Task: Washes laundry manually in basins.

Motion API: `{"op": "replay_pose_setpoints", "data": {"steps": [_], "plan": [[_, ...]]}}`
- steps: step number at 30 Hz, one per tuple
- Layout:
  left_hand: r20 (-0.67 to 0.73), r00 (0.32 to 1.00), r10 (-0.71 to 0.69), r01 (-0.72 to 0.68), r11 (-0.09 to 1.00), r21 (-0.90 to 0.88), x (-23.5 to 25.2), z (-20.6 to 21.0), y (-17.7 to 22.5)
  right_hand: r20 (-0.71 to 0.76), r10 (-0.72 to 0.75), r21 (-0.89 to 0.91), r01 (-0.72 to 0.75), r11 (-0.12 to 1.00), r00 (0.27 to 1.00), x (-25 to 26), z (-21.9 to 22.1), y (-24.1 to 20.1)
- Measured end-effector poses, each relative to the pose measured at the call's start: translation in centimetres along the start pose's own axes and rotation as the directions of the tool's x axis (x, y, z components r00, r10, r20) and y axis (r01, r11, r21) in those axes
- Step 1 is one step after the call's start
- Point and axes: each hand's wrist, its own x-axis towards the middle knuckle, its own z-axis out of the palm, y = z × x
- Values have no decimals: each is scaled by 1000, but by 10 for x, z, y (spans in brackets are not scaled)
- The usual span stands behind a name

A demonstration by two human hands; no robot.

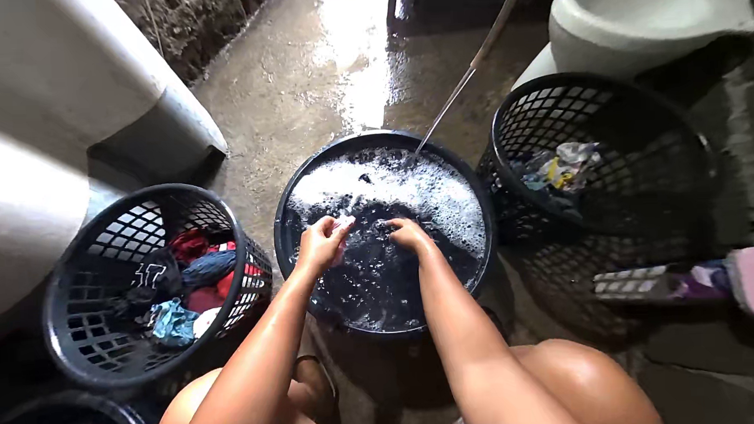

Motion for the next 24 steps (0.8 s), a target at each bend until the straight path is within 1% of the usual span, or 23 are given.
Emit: {"op": "replay_pose_setpoints", "data": {"steps": [2, 4, 6, 7, 9, 10, 11, 12, 13, 15, 17, 19, 21, 23, 24], "plan": [[51, 995, -90, 86, 992, 88, 2, 4, 2, 53, 99, -117, -92, 989, 994, 0, 10, 14], [119, 978, -173, 155, 977, 149, 5, 11, -2, 89, 194, -193, -175, 965, 977, -6, 23, 26], [208, 946, -249, 200, 953, 229, 6, 17, -8, 161, 257, -301, -200, 932, 953, -17, 35, 34], [276, 914, -296, 217, 934, 284, 5, 20, -8, 185, 268, -326, -198, 924, 945, -19, 40, 41], [413, 830, -374, 183, 883, 433, 1, 28, -10, 193, 293, -336, -218, 916, 936, -23, 46, 51], [449, 803, -391, 143, 859, 491, -1, 33, -12, 221, 315, -392, -212, 895, 923, -28, 45, 46], [457, 797, -396, 110, 838, 535, -4, 39, -13, 268, 315, -482, -156, 862, 910, -34, 41, 36], [434, 813, -389, 93, 821, 563, -7, 45, -14, 300, 274, -515, -87, 853, 914, -38, 35, 26], [396, 839, -372, 92, 815, 572, -9, 50, -14, 330, 192, -498, -2, 867, 924, -40, 27, 15], [328, 882, -339, 116, 829, 547, -8, 59, -15, 353, 16, -332, 109, 937, 936, -39, 9, -9], [307, 896, -321, 130, 851, 509, -2, 65, -14, 301, -140, -180, 200, 963, 943, -47, -12, -35], [335, 886, -321, 127, 863, 489, 3, 67, -11, 198, -316, -72, 335, 939, 928, -76, -39, -63], [389, 876, -286, 97, 893, 440, 7, 69, -10, 83, -472, 57, 469, 882, 878, -113, -68, -85], [437, 883, -170, 24, 947, 320, 10, 72, -10, -120, -594, 203, 605, 770, 795, -139, -86, -92], [447, 887, -117, 2, 968, 250, 10, 72, -7, -206, -618, 247, 652, 717, 758, -148, -94, -94]]}}
